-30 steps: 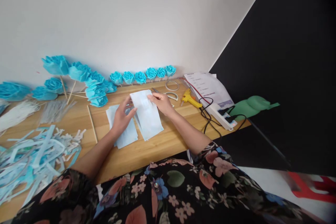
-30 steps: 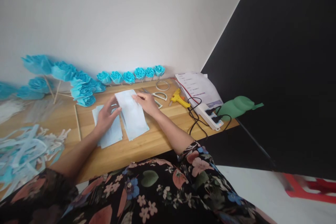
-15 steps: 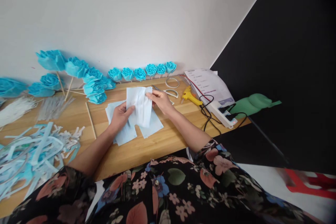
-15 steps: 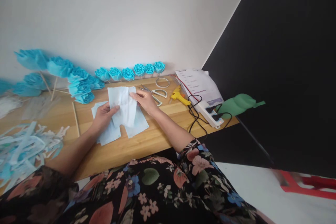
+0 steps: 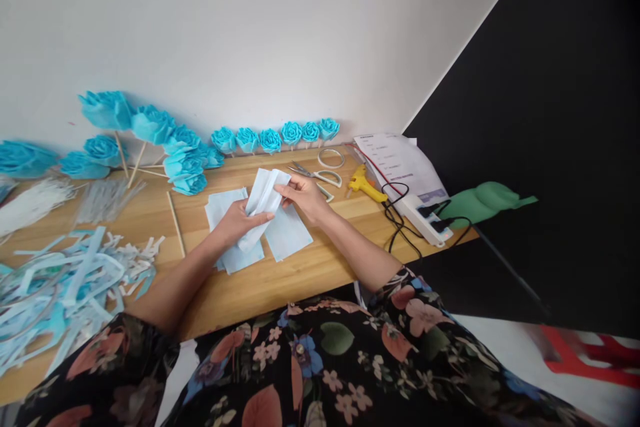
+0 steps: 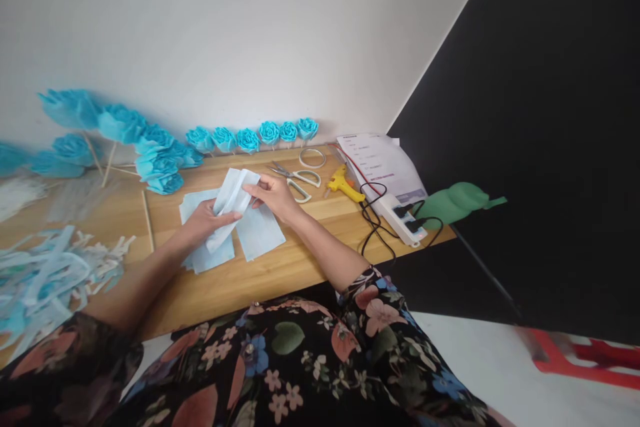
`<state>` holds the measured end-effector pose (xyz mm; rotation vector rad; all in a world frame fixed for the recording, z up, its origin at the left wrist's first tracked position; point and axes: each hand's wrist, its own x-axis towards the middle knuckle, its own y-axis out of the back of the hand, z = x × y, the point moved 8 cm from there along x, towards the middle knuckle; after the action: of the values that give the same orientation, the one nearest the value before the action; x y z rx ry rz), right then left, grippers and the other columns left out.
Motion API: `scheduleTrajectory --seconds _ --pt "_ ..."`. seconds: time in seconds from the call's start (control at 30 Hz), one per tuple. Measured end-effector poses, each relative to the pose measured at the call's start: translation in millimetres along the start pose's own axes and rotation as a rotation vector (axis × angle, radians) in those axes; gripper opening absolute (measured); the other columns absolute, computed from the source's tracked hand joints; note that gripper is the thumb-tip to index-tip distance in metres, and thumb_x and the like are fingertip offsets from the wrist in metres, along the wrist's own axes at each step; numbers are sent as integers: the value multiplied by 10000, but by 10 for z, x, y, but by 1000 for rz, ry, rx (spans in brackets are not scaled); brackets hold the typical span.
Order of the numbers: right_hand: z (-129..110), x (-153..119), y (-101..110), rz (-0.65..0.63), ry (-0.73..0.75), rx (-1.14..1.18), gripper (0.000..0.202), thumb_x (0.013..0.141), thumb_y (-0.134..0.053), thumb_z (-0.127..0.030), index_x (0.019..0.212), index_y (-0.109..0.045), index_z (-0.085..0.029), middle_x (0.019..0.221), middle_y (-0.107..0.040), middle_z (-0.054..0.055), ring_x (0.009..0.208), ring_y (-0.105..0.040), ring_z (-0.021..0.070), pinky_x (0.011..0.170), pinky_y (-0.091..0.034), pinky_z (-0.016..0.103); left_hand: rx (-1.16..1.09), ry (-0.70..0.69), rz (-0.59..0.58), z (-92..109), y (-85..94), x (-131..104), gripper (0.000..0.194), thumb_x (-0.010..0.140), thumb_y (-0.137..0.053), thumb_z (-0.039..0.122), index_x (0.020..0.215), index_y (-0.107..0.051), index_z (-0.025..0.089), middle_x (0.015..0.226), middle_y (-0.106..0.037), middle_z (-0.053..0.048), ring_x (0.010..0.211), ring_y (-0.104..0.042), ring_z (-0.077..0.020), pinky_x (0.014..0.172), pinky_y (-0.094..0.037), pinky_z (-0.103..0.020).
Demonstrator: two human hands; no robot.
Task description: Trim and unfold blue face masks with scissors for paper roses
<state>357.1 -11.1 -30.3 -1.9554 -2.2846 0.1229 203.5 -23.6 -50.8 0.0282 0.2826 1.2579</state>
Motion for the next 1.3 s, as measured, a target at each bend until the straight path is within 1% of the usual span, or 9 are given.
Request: scheduleTrajectory --seconds 0.1,0.2,0.33,0.4,0.5,0.67,0.9,1.13,1.3 --pt "12 2 -27 -36 -10 -57 424 711 -740 -541 934 -676 -186 668 -642 -20 615 -603 126 551 -503 235 4 -17 24 36 6 -15 462 486 -841 492 728 -686 130 611 -580 0 551 -472 -134 498 -348 -229" --pt "-67 24 74 -14 37 -254 443 849 -611 -519 1160 -654 -206 733 -681 2 696 -649 155 659 -530 273 -21 -54 78 38 56 -11 430 521 -824 497 690 -658 137 575 -535 13 529 -438 -120 479 -320 -224" --pt "-325 48 435 174 130 -928 357 945 -524 -362 1267 -622 -243 1069 -729 70 995 -665 222 894 -485 352 -67 -46 128 -15 116 1 453 552 -819 525 676 -615 140 560 -498 23 499 -408 -105 458 -294 -220" --pt "-360 67 569 178 85 -1259 330 940 -536 -313 1245 -639 -242 1154 -710 107 1089 -631 263 940 -448 380 -93 -31 170 -26 155 0 475 552 -813 548 685 -618 136 567 -507 19 493 -418 -106 453 -298 -223" --pt "-295 89 731 149 -49 -1508 303 912 -573 -322 1175 -672 -209 1162 -697 157 1098 -618 297 905 -452 383 -140 -3 250 -32 223 -8 512 513 -826 565 689 -625 128 575 -533 9 490 -443 -111 447 -321 -229" --pt "-223 98 807 137 -129 -1578 344 873 -608 -338 1191 -665 -219 1198 -681 153 1066 -640 311 827 -478 373 -214 37 297 -71 276 2 579 490 -848 571 790 -664 111 658 -631 -37 535 -541 -152 467 -393 -246" --pt "-238 87 913 156 -176 -1597 449 864 -625 -390 1275 -622 -212 1191 -685 176 1047 -660 322 812 -488 385 -240 24 320 -97 319 23 604 485 -851 577 820 -667 109 680 -655 -50 544 -565 -169 469 -418 -257" --pt "-167 93 905 117 -194 -1623 352 851 -632 -328 1185 -667 -222 1117 -712 158 1041 -660 304 814 -484 362 -236 -13 291 -64 302 20 594 514 -844 571 852 -680 112 677 -658 -59 570 -598 -197 473 -423 -264" --pt "-191 142 935 212 -92 -1377 365 826 -658 -327 1168 -635 -203 1108 -704 131 1025 -651 275 868 -476 378 -258 18 292 -65 298 1 618 504 -835 607 831 -670 109 661 -640 -46 529 -554 -167 466 -404 -261"
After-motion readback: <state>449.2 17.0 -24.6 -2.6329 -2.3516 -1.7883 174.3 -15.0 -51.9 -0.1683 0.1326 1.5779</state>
